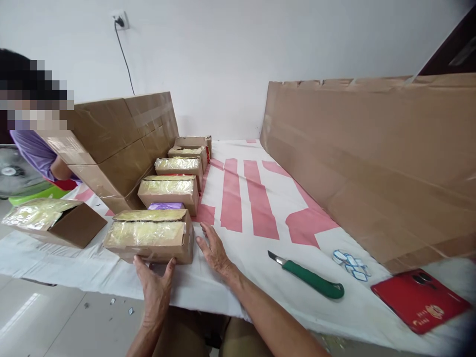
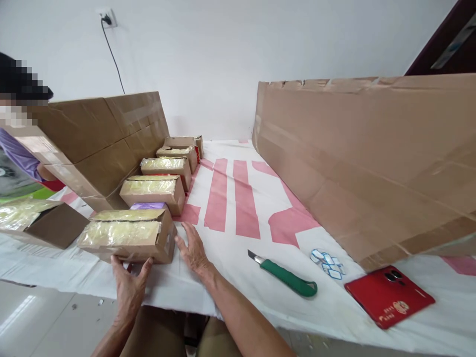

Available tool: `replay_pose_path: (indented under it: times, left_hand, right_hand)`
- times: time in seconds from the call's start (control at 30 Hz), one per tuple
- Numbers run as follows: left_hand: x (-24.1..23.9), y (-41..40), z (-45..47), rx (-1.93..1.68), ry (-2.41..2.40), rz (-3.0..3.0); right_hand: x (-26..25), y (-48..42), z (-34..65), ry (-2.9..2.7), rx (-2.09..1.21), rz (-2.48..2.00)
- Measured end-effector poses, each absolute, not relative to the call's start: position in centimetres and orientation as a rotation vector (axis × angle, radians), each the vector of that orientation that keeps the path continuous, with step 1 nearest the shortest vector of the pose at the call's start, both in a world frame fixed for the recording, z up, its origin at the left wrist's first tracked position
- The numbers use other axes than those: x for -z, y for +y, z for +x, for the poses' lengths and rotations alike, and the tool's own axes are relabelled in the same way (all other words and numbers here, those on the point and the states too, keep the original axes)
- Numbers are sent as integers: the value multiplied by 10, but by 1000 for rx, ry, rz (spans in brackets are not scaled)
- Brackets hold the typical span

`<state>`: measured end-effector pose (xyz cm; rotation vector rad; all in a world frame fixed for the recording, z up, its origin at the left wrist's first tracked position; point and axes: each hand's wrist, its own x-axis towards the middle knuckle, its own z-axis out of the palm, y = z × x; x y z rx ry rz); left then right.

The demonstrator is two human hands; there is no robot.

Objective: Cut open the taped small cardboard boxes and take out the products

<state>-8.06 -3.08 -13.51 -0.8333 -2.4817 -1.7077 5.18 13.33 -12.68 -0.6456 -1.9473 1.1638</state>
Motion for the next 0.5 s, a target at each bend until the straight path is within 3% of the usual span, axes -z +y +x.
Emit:
replay_pose_path:
  times: [0.5]
  left_hand:
    - [105,117,-133,1606,-2552,-802]
  right_hand:
    - [134,133,48,-1872,-1167,-670]
